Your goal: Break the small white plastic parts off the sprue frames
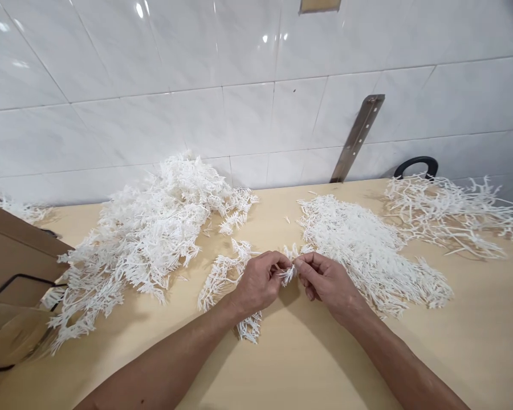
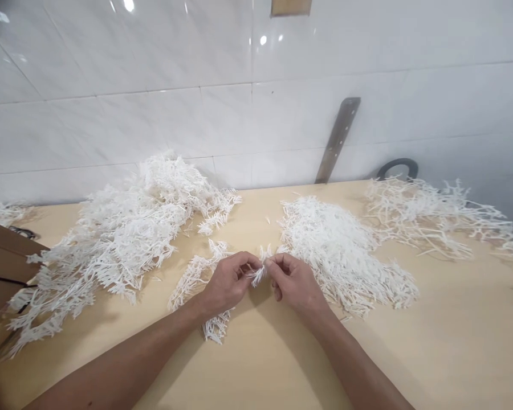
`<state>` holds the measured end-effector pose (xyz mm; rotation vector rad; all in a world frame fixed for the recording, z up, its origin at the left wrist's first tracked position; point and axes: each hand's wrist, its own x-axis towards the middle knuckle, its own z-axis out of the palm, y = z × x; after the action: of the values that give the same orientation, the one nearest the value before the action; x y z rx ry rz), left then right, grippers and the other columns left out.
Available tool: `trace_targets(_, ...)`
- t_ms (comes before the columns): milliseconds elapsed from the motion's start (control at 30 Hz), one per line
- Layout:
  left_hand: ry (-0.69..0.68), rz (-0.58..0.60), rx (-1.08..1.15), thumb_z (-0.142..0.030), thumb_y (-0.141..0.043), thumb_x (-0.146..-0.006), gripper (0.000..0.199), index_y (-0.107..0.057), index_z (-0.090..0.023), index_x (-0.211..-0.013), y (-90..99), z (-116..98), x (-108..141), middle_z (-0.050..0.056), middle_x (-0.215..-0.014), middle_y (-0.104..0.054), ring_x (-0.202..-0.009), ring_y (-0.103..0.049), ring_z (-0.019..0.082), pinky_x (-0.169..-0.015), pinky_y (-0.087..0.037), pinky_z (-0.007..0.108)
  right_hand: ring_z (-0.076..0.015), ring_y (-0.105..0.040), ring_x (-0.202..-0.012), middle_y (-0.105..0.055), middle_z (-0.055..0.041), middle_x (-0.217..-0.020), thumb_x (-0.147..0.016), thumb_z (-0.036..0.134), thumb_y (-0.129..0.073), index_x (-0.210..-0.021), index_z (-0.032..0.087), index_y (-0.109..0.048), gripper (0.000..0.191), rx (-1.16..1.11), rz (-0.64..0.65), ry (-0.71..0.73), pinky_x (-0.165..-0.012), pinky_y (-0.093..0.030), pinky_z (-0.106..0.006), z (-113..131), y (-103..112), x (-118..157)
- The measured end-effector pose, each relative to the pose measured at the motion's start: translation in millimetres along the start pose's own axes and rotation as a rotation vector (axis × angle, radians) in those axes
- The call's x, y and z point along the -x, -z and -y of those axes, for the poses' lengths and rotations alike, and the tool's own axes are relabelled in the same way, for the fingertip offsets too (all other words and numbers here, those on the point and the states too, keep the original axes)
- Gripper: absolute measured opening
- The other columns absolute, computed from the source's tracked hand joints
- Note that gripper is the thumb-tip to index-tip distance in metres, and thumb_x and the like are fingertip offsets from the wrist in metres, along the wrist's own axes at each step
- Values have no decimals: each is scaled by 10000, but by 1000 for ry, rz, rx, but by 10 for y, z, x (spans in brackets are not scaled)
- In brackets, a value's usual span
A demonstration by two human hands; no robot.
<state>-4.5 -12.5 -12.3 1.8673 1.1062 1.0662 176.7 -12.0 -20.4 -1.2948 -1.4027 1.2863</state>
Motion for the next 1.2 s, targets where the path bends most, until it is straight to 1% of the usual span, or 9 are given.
trace_targets(233, 89, 10, 121, -119, -491, -810, 269, -743, -168, -891, 28, 31, -30, 50, -844, -729, -773, -644, 160, -719, -505, 273, -92, -443, -430, -505, 40, -537, -803, 605, -674, -783, 186, -628, 422, -33, -27, -18, -438, -381, -239, 52, 6, -16)
trace_targets(400, 202, 24, 232, -259, -578, -836, 232, -736, -138, -956, 50, 1, -71, 49, -769, -691, -678, -594, 140, -638, -478, 258, -98, -468, -447, -547, 27, -582, -800, 596, -678, -785, 189, -644, 410, -44, -37, -10, -449, -405, -243, 59, 29, -30)
trace_targets(500, 247, 26, 217, -323, -603, -834, 249, -724, -140, -953, 63, -45, -84, 45, -762, -687, -671, -583, 138, -624, -461, 250, -105, -482, -451, -557, 24, -580, -804, 589, -677, -836, 188, -671, 402, -32, -39, 6, -454, -423, -248, 40, 37, -21)
trace_targets(633, 248, 94, 159, -334, -587, -839, 229, -706, -149, -906, 93, -113, -90, 36, -771, -680, -664, -560, 127, -613, -427, 238, -104, -490, -444, -563, 24, -563, -815, 578, -673, -878, 183, -689, 400, -22, -37, 4, -437, -416, -240, 22, 17, -13)
trace_targets(767, 324, 127, 163, -383, -603, -819, 223, -584, -167, -764, 117, -149, -94, -24, -601, -560, -541, -479, 102, -516, -353, 220, -94, -491, -445, -578, 22, -556, -832, 544, -674, -857, 176, -692, 369, -48, 4, 7, -436, -411, -224, 20, -17, -12)
trace_targets(867, 383, 164, 112, -440, -567, -831, 320, -506, -181, -654, 131, -167, -100, -46, -526, -485, -487, -430, 93, -492, -307, 226, -90, -490, -447, -576, 23, -551, -836, 527, -679, -852, 170, -693, 357, -74, 8, 24, -439, -419, -220, 27, -24, -8)
trace_targets(1033, 386, 164, 101, -487, -557, -823, 478, -339, -188, -521, 153, -227, -112, -68, -493, -255, -470, -229, 63, -467, -168, 244, -95, -495, -464, -560, 29, -562, -849, 513, -666, -842, 174, -692, 340, -29, -41, 74, -455, -442, -225, 51, -11, 0)
trace_targets(1133, 528, 191, 247, -439, -594, -795, 427, -371, -192, -528, 152, -265, -123, -74, -475, -300, -432, -218, 53, -435, -164, 238, -100, -493, -465, -557, 28, -575, -855, 509, -655, -852, 176, -693, 336, 33, -66, 99, -451, -441, -229, 62, -13, 8)
trace_targets(1200, 633, 171, 344, -370, -629, -763, 342, -430, -190, -552, 149, -280, -133, -77, -450, -363, -390, -238, 49, -404, -157, 228, -105, -496, -469, -558, 25, -577, -867, 510, -636, -859, 177, -692, 338, 71, -68, 127, -453, -438, -233, 69, -17, 15)
